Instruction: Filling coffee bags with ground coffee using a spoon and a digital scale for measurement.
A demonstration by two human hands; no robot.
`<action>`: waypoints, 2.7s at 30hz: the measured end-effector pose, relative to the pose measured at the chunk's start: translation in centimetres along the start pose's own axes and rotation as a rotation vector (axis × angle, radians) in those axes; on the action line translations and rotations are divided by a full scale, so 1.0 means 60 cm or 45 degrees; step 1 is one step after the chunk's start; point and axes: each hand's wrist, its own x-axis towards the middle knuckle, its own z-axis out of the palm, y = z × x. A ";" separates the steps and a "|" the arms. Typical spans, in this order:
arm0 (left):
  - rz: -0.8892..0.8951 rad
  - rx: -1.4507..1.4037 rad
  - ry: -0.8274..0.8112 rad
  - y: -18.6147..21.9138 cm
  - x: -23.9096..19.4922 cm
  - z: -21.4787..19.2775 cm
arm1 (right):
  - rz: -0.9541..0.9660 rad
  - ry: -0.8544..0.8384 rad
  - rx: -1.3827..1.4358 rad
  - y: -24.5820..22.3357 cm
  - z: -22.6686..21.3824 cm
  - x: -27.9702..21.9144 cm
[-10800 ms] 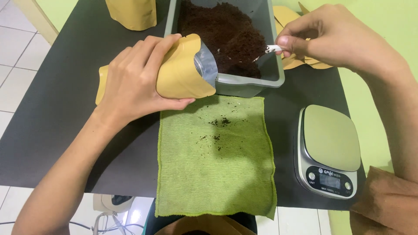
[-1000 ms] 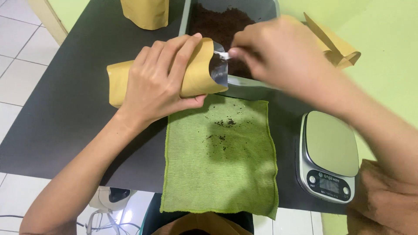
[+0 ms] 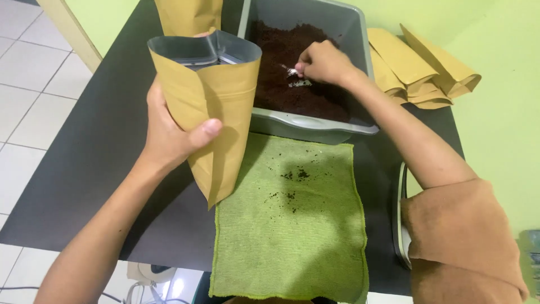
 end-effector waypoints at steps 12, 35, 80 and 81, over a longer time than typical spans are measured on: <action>0.261 0.444 -0.049 0.052 0.020 0.000 | 0.015 -0.012 0.223 -0.008 -0.047 -0.072; 0.452 0.887 -0.234 0.070 0.010 0.028 | 0.064 -0.018 0.206 -0.124 -0.233 -0.364; 0.111 -0.214 0.310 0.175 -0.153 0.226 | -0.742 0.764 -0.149 -0.037 0.084 -0.628; 0.068 -0.195 0.336 0.169 -0.161 0.238 | -0.721 0.757 -0.126 -0.040 0.107 -0.634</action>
